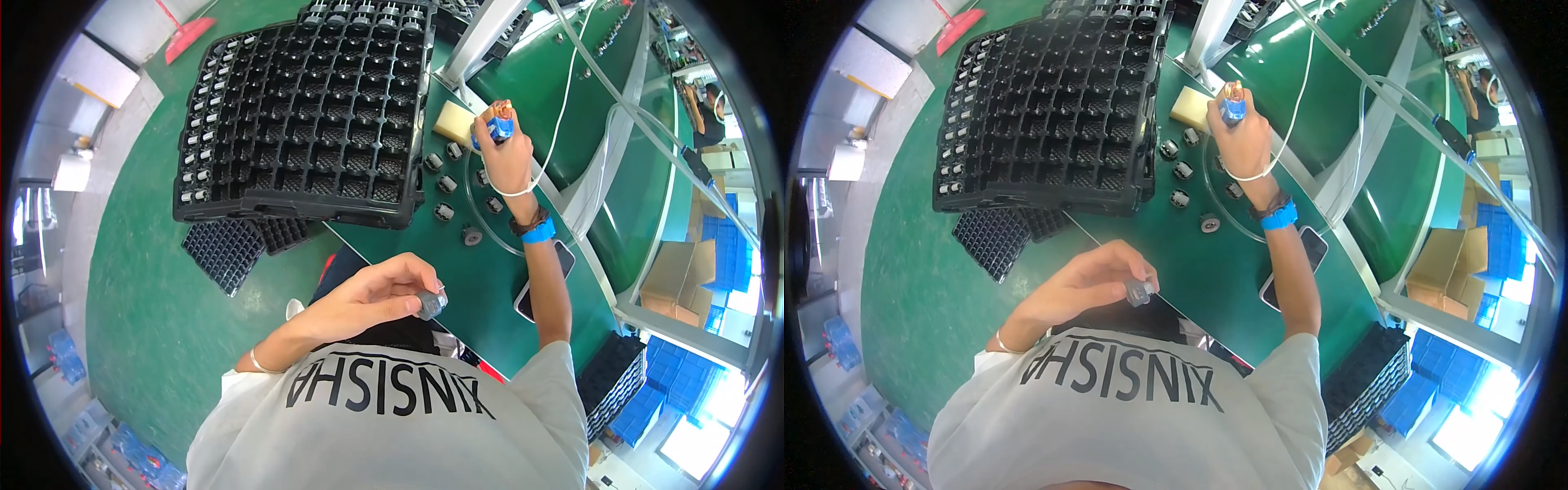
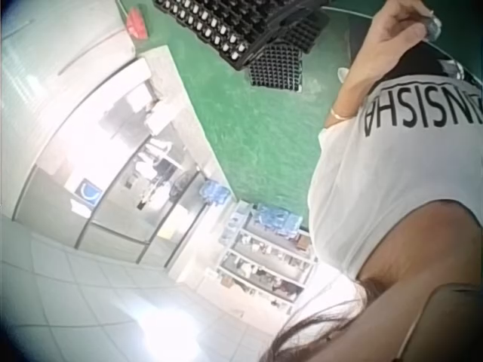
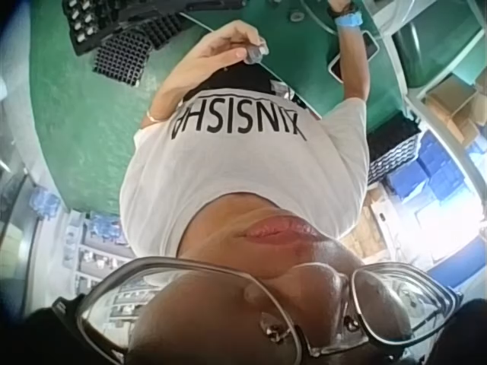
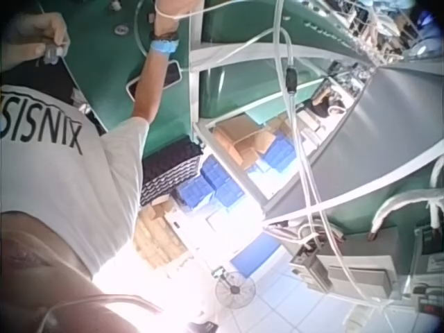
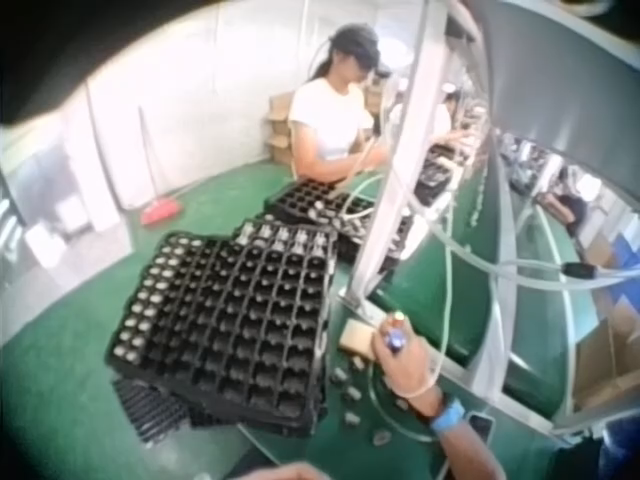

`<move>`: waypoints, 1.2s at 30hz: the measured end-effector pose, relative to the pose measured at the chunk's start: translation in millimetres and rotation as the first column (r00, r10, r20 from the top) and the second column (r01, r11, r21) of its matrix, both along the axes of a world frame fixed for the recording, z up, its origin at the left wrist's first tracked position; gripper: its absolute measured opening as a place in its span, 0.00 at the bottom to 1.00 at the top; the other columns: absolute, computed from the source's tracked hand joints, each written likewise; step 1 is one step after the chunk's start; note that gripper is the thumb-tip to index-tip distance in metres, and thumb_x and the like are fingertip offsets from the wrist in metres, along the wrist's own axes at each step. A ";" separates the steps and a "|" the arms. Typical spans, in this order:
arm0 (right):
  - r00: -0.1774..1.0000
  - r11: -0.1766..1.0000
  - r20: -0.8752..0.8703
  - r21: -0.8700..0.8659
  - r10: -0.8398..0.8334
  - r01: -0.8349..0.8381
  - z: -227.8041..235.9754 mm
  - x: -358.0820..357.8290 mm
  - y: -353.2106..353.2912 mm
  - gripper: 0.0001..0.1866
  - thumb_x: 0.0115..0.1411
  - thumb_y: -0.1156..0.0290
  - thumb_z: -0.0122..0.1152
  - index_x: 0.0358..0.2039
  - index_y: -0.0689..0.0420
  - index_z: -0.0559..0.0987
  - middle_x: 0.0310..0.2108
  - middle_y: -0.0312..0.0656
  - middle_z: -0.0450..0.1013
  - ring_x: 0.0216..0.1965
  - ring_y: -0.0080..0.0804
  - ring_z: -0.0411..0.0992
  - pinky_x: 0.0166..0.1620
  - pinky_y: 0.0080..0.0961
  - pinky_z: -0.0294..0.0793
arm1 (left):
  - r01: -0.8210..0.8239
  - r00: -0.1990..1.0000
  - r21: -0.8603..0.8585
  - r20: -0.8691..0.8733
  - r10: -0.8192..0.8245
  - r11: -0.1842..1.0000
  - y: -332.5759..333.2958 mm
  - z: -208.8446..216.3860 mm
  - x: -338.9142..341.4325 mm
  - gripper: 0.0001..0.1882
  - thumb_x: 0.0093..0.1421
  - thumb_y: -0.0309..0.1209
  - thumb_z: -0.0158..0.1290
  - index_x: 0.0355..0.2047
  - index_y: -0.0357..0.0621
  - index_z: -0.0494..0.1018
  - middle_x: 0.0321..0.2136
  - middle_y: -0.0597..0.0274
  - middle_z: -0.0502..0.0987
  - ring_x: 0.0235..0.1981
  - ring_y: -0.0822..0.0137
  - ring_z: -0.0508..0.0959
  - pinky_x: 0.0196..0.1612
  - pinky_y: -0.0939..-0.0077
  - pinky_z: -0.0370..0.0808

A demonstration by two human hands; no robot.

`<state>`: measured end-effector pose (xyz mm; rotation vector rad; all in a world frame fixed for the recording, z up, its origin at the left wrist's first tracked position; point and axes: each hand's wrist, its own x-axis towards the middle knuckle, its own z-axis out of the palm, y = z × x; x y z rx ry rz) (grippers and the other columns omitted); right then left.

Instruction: The person assembles small electronic components and plastic parts by hand, then places the assembled smartphone into a component tray.

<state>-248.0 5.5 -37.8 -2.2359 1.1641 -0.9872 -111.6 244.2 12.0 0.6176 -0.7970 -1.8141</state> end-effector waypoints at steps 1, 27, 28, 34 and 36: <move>1.000 1.000 -0.019 -0.017 -0.024 0.024 -0.1 0.0 0.6 0.13 0.51 0.65 0.57 0.31 0.61 0.71 0.17 0.48 0.70 0.20 0.46 0.71 0.25 0.30 0.68 | -0.001 1.000 -0.005 -0.002 0.001 1.000 0.0 -0.6 -0.2 0.10 0.58 0.30 0.47 0.39 0.41 0.64 0.38 0.59 0.69 0.43 0.68 0.68 0.49 0.72 0.62; 0.917 0.905 0.009 -0.153 -0.399 0.396 -34.5 -99.5 -166.4 0.23 0.49 0.55 0.58 0.38 0.60 0.72 0.25 0.50 0.73 0.29 0.46 0.73 0.31 0.32 0.70 | -0.198 0.980 0.148 0.001 0.200 0.969 -8.5 10.4 8.6 0.11 0.51 0.22 0.48 0.37 0.41 0.65 0.34 0.58 0.70 0.36 0.68 0.71 0.40 0.76 0.69; 0.920 0.908 0.013 -0.158 -0.392 0.389 -35.9 -103.8 -172.9 0.23 0.49 0.55 0.58 0.38 0.60 0.72 0.25 0.50 0.73 0.29 0.46 0.73 0.31 0.32 0.70 | -0.244 0.970 0.101 0.013 0.244 0.965 -11.0 8.2 7.4 0.11 0.52 0.21 0.48 0.37 0.41 0.65 0.34 0.58 0.71 0.37 0.68 0.71 0.41 0.76 0.69; 0.864 0.871 -0.124 -0.142 -0.488 0.471 -15.6 -92.2 -156.9 0.25 0.51 0.57 0.54 0.48 0.55 0.69 0.36 0.49 0.72 0.37 0.44 0.72 0.39 0.34 0.69 | -0.429 0.899 -0.041 0.081 0.431 0.902 -26.4 14.7 4.1 0.14 0.50 0.20 0.51 0.39 0.37 0.65 0.37 0.59 0.70 0.40 0.69 0.71 0.43 0.76 0.68; 0.887 0.854 -0.107 -0.342 -0.450 0.392 -13.2 -89.9 -150.9 0.23 0.51 0.59 0.55 0.46 0.57 0.70 0.38 0.47 0.72 0.35 0.45 0.71 0.39 0.33 0.69 | -0.503 0.862 -0.075 0.035 0.506 0.861 -35.5 20.8 3.2 0.16 0.47 0.17 0.54 0.38 0.36 0.66 0.39 0.59 0.69 0.41 0.70 0.71 0.43 0.76 0.69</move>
